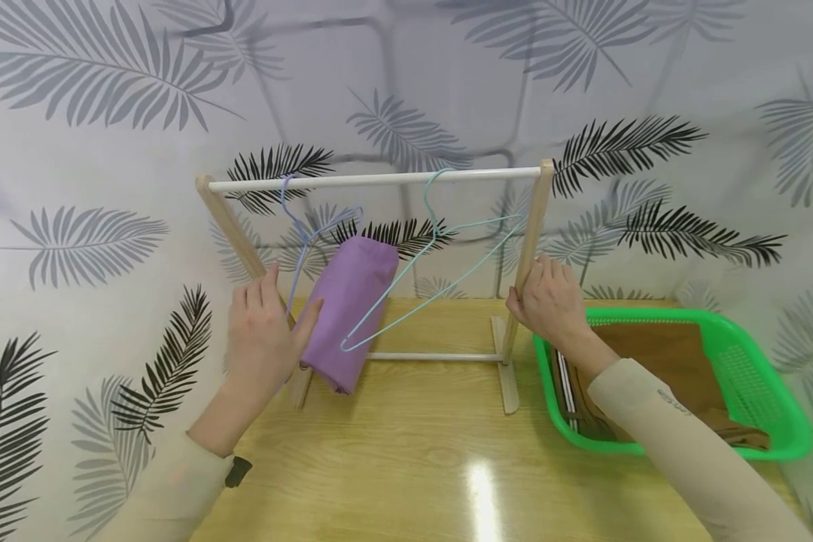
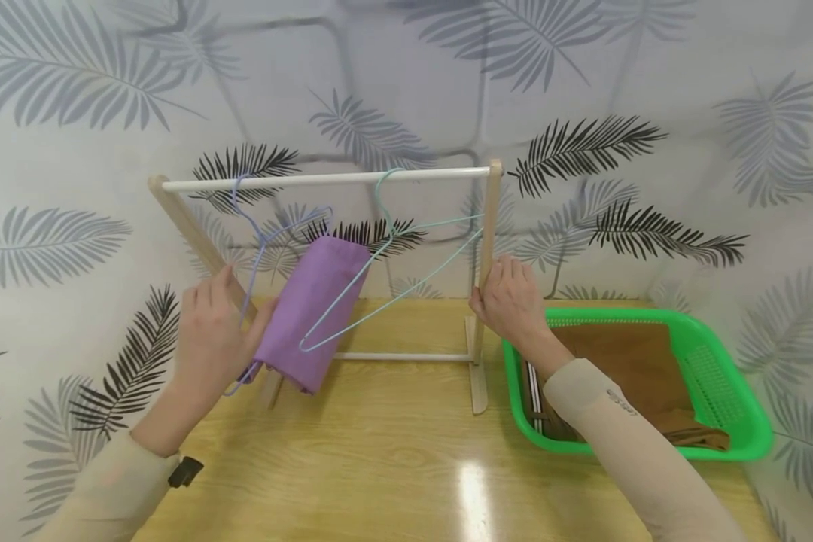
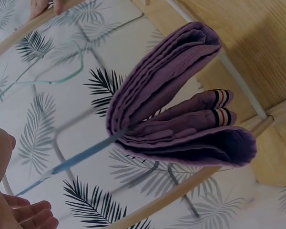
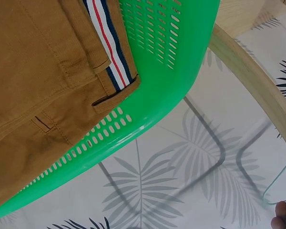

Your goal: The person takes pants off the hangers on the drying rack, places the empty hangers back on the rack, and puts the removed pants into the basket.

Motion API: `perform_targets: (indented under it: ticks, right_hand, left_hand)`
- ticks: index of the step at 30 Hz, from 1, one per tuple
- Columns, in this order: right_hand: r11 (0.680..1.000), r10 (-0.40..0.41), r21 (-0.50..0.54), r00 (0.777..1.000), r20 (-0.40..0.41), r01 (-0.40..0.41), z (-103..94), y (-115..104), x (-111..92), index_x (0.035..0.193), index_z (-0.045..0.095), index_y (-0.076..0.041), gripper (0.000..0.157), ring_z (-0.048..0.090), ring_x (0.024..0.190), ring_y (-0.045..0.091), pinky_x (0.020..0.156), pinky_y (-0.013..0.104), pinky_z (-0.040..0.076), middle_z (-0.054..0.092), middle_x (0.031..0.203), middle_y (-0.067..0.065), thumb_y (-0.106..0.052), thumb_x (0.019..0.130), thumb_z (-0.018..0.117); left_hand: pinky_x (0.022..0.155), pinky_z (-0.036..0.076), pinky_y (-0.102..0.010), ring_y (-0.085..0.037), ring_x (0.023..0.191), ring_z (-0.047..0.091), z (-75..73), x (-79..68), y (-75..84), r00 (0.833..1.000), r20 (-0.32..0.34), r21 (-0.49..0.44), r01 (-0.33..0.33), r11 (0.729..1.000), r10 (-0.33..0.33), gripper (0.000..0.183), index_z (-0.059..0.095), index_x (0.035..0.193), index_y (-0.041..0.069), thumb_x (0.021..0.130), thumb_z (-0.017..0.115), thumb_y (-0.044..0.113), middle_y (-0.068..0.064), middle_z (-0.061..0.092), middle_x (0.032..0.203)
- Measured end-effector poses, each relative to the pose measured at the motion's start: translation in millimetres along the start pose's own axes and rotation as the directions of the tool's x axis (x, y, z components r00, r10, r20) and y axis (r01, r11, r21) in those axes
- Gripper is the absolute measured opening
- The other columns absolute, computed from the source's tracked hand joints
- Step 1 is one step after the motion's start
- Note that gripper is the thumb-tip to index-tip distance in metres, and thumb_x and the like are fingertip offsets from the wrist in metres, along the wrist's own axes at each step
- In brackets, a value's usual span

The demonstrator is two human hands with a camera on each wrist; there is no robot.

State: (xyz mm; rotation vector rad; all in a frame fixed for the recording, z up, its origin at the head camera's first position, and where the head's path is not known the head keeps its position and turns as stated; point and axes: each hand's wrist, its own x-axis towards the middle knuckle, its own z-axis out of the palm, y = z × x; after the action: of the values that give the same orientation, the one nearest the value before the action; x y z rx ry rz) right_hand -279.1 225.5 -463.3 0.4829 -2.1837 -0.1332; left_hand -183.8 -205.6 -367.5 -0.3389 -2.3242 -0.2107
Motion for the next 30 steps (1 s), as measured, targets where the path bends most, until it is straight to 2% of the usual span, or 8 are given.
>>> perform_targets:
  ticks: [3,13,18,25,28,30]
  right_hand:
    - [1.000,0.000,0.003,1.000,-0.002,0.000,0.0,0.0,-0.7,0.083,0.051,0.005,0.042,0.047,0.060,0.033,0.053,0.038,0.038,0.050,0.073,0.017,-0.035,0.095,0.046]
    - [1.000,0.006,-0.002,1.000,0.002,-0.006,-0.3,-0.3,-0.8,0.085,0.052,0.006,0.042,0.049,0.061,0.034,0.054,0.039,0.039,0.052,0.075,0.019,-0.035,0.096,0.045]
    - [1.000,0.010,-0.011,1.000,0.001,-0.010,0.3,-0.4,-0.7,0.085,0.052,0.006,0.043,0.050,0.060,0.034,0.054,0.038,0.039,0.051,0.075,0.018,-0.035,0.096,0.045]
    - [1.000,0.014,-0.009,1.000,-0.015,-0.015,1.4,-0.9,-0.8,0.084,0.052,0.005,0.038,0.050,0.060,0.034,0.055,0.039,0.039,0.051,0.074,0.017,-0.032,0.090,0.056]
    - [1.000,0.016,-0.008,1.000,-0.014,-0.016,1.1,-1.2,-0.7,0.084,0.053,0.005,0.039,0.051,0.061,0.035,0.056,0.040,0.040,0.052,0.075,0.018,-0.033,0.092,0.052]
    - [1.000,0.016,-0.012,1.000,-0.009,-0.016,0.8,-1.1,-0.7,0.084,0.053,0.006,0.040,0.051,0.062,0.035,0.056,0.040,0.041,0.053,0.075,0.018,-0.034,0.094,0.050]
  left_hand:
    - [0.091,0.049,-0.055,-0.051,0.104,0.063,1.8,-2.6,-3.0,1.000,0.019,-0.004,0.025,1.000,-0.025,0.080,0.052,0.138,-0.019,0.096,0.068,0.047,-0.038,0.066,0.123]
    - [0.074,0.051,-0.049,-0.047,0.087,0.060,18.6,-12.6,-10.5,0.999,0.026,0.061,0.037,0.997,-0.039,0.080,0.055,0.134,-0.019,0.095,0.070,0.049,-0.037,0.069,0.112]
    - [0.078,0.054,-0.051,-0.049,0.091,0.062,25.5,-13.4,-12.3,0.998,0.027,0.065,0.046,0.997,-0.048,0.081,0.055,0.135,-0.018,0.095,0.069,0.050,-0.037,0.068,0.113]
    - [0.079,0.056,-0.052,-0.048,0.096,0.063,32.7,-13.2,-9.6,0.994,0.075,0.077,0.072,0.994,-0.077,0.075,0.058,0.133,-0.015,0.098,0.066,0.051,-0.035,0.070,0.113]
    - [0.083,0.058,-0.053,-0.048,0.100,0.065,34.3,-13.8,-7.9,0.994,0.072,0.058,0.077,0.995,-0.082,0.070,0.061,0.129,-0.013,0.098,0.068,0.049,-0.033,0.070,0.113]
    - [0.092,0.058,-0.054,-0.049,0.101,0.066,35.1,-14.3,-6.6,0.995,0.063,0.047,0.078,0.996,-0.081,0.065,0.063,0.124,-0.013,0.098,0.069,0.047,-0.032,0.071,0.111]
